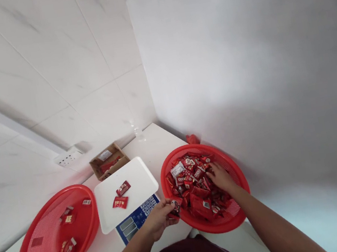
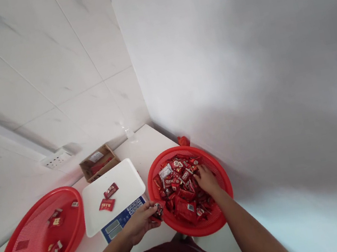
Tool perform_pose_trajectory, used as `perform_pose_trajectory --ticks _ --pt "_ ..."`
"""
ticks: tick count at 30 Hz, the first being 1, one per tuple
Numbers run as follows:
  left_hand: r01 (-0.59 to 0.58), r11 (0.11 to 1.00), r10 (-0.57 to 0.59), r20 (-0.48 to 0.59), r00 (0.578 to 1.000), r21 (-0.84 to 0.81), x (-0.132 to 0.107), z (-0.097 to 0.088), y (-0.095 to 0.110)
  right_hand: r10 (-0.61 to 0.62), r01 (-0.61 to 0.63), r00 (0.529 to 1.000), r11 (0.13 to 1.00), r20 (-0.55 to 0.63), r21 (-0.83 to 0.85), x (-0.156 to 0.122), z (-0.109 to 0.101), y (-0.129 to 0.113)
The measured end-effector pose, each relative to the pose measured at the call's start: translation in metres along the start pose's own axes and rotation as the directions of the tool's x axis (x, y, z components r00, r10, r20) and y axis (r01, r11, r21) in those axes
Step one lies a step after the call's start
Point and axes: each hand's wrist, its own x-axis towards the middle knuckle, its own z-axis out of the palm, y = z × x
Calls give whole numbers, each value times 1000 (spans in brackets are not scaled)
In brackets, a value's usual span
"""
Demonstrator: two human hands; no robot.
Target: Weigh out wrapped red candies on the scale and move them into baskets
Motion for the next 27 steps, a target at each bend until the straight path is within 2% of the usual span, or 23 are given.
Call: perform_pose_trajectory --ticks 6,12,17,20,23,25,27 --pt "11 1000 -11 -9 1000 -4 1 0 0 85 -84 996 995 19 -50 0 16 -8" --pt "-34 999 35 -28 999 11 11 -3 -6 183 -188 980 979 73 74 3 11 -4" --pt "-17 1000 17 -19 1000 -6 18 -6 -9 129 -146 986 971 104 186 0 8 -11" --pt "-15 1000 14 -36 999 -15 19 -7 -11 32 -62 993 962 117 267 -13 4 -28" --pt "-7 999 4 -45 999 -48 19 -6 -11 -84 6 980 920 181 393 -28 -5 -40" --pt "-8 998 5 -48 999 -65 18 -5 -11 -109 2 973 887 205 461 -33 -14 -38" --pt "-13 997 9 -49 999 -74 18 -4 -11 -56 -21 985 899 162 437 -33 -19 -26"
